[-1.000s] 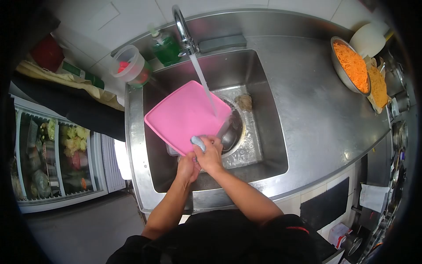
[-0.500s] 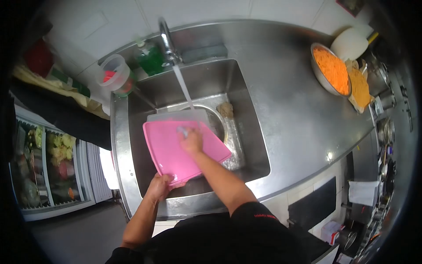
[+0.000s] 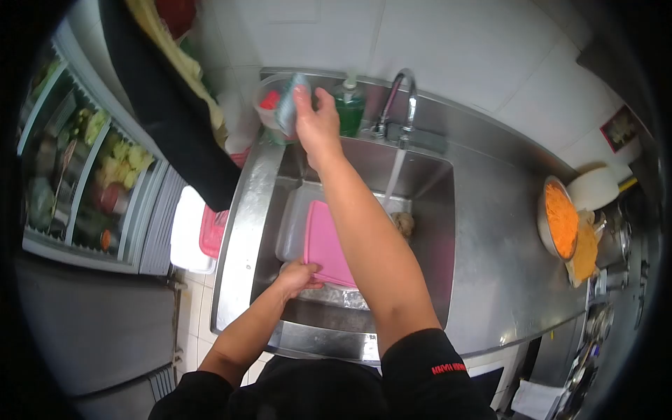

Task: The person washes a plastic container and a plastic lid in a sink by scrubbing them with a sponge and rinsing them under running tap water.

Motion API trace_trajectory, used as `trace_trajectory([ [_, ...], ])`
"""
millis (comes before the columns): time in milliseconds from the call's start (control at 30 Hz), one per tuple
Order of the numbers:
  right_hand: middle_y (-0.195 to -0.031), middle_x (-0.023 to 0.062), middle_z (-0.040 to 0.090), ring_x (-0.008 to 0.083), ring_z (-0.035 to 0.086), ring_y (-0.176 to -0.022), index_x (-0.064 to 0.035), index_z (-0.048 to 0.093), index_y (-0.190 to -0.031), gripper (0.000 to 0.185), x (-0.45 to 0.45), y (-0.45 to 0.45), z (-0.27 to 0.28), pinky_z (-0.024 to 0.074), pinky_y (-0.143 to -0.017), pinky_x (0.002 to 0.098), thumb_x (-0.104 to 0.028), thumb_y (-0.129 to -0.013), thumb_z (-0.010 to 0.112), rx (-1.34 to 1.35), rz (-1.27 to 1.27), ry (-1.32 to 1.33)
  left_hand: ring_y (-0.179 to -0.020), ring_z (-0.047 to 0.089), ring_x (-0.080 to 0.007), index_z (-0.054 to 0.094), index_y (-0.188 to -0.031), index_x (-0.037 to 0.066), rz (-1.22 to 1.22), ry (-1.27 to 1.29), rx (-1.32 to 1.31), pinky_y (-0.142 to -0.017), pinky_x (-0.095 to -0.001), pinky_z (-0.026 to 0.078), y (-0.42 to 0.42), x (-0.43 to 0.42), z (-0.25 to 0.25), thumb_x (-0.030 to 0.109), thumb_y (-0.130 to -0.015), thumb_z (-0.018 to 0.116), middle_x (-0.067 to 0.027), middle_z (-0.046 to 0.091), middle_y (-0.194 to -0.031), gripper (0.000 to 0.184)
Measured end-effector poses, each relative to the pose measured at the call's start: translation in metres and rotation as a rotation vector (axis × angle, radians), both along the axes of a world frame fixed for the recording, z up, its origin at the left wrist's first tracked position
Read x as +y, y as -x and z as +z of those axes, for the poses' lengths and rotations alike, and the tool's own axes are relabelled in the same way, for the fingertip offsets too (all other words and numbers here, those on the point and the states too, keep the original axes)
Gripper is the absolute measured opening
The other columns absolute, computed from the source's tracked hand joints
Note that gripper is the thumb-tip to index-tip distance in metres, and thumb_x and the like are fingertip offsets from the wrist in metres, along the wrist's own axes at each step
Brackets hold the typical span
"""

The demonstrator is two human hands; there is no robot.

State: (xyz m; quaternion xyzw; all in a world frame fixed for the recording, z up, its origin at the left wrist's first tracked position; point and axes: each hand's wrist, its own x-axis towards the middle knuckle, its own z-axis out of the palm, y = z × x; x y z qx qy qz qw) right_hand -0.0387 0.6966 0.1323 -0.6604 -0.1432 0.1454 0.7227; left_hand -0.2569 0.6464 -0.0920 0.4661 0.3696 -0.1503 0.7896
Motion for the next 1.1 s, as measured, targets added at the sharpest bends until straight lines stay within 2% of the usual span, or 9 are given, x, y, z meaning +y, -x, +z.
trace_trajectory([
  [167, -0.101, 0.0078, 0.068, 0.0165, 0.064, -0.081, -0.0012, 0.057, -0.124, 0.047, -0.073, 0.012, -0.087, 0.0508, -0.069, 0.0343, -0.037, -0.095, 0.063, 0.025, 0.167, -0.006, -0.092, 0.065, -0.0254, 0.047, -0.135, 0.007, -0.116, -0.109, -0.044, -0.072, -0.0382, 0.059, -0.028, 0.013, -0.027, 0.017, -0.097, 0.051, -0.0121, 0.063, -0.118, 0.04],
  [300, -0.063, 0.0073, 0.06, 0.0124, 0.059, -0.064, 0.0, 0.067, -0.077, 0.039, -0.209, 0.054, -0.126, 0.0465, -0.057, 0.0324, -0.034, -0.096, 0.061, -0.131, -0.044, 0.627, -0.098, 0.065, -0.0281, 0.043, -0.139, 0.007, -0.399, -0.334, -0.051, -0.073, -0.0427, 0.058, -0.072, 0.021, 0.048, 0.018, -0.098, 0.047, -0.014, 0.061, -0.122, 0.043],
  [367, -0.06, 0.0155, 0.059, 0.0252, 0.06, -0.058, 0.0005, 0.062, -0.072, 0.037, -0.272, 0.072, -0.132, 0.0458, -0.059, 0.0398, -0.029, -0.093, 0.063, -0.144, -0.197, 0.674, -0.102, 0.065, -0.0277, 0.045, -0.138, 0.007, -0.593, -0.464, -0.027, -0.074, -0.0434, 0.058, -0.11, 0.022, 0.074, 0.019, -0.096, 0.049, -0.0148, 0.063, -0.118, 0.044],
  [433, -0.063, 0.0165, 0.058, 0.0307, 0.058, -0.058, 0.0007, 0.057, -0.067, 0.038, -0.337, 0.084, -0.133, 0.0452, -0.059, 0.0412, -0.028, -0.093, 0.064, -0.155, -0.372, 0.687, -0.105, 0.065, -0.0325, 0.052, -0.131, 0.004, -0.726, -0.659, -0.048, -0.081, -0.047, 0.056, -0.147, 0.008, 0.124, 0.023, -0.093, 0.053, -0.02, 0.065, -0.115, 0.043],
  [500, -0.072, 0.0174, 0.059, 0.0332, 0.059, -0.068, -0.0003, 0.058, -0.071, 0.031, -0.407, 0.086, -0.144, 0.0463, -0.064, 0.0427, -0.023, -0.092, 0.063, -0.334, -0.53, 0.748, -0.105, 0.064, -0.04, 0.058, -0.124, 0.003, -0.739, -1.202, -0.2, -0.089, -0.0484, 0.052, -0.198, 0.01, 0.088, 0.026, -0.09, 0.056, -0.0266, 0.065, -0.113, 0.041],
  [600, -0.099, 0.0214, 0.059, 0.0387, 0.057, -0.091, -0.0018, 0.059, -0.093, 0.017, -0.524, 0.09, -0.162, 0.0469, -0.08, 0.0467, -0.018, -0.09, 0.064, -0.567, -0.673, 0.995, -0.106, 0.06, -0.0458, 0.06, -0.114, 0.003, -0.658, -1.379, -0.263, -0.095, -0.0488, 0.047, -0.232, -0.017, 0.133, 0.029, -0.09, 0.055, -0.0297, 0.063, -0.11, 0.036],
  [733, -0.128, 0.0289, 0.05, 0.043, 0.05, -0.117, 0.0022, 0.052, -0.122, 0.044, -0.659, 0.103, -0.178, 0.0407, -0.1, 0.0494, -0.031, -0.093, 0.058, -0.46, -0.815, 1.472, -0.101, 0.061, -0.046, 0.061, -0.109, 0.004, -0.596, -1.533, -0.406, -0.088, -0.0516, 0.047, -0.257, -0.036, 0.149, 0.028, -0.095, 0.051, -0.0285, 0.065, -0.101, 0.03],
  [933, -0.155, 0.0301, 0.021, 0.0395, 0.02, -0.146, 0.0089, 0.026, -0.147, 0.081, -0.743, 0.077, -0.182, 0.0196, -0.118, 0.047, -0.054, -0.098, 0.039, 0.117, -0.744, 1.741, -0.084, 0.063, -0.0313, 0.062, -0.107, 0.003, -0.428, -1.123, -0.513, -0.078, -0.0424, 0.047, -0.254, -0.034, 0.156, 0.033, -0.094, 0.056, -0.0177, 0.066, -0.089, 0.034],
  [1100, -0.154, 0.0314, 0.023, 0.042, 0.02, -0.145, 0.0107, 0.028, -0.146, 0.088, -0.733, 0.039, -0.184, 0.016, -0.119, 0.0475, -0.055, -0.092, 0.05, -0.136, -0.519, 1.722, -0.075, 0.061, -0.0245, 0.065, -0.103, 0.001, -0.389, -1.172, -0.49, -0.072, -0.0379, 0.047, -0.244, -0.023, 0.154, 0.034, -0.094, 0.056, -0.0131, 0.064, -0.082, 0.035],
])
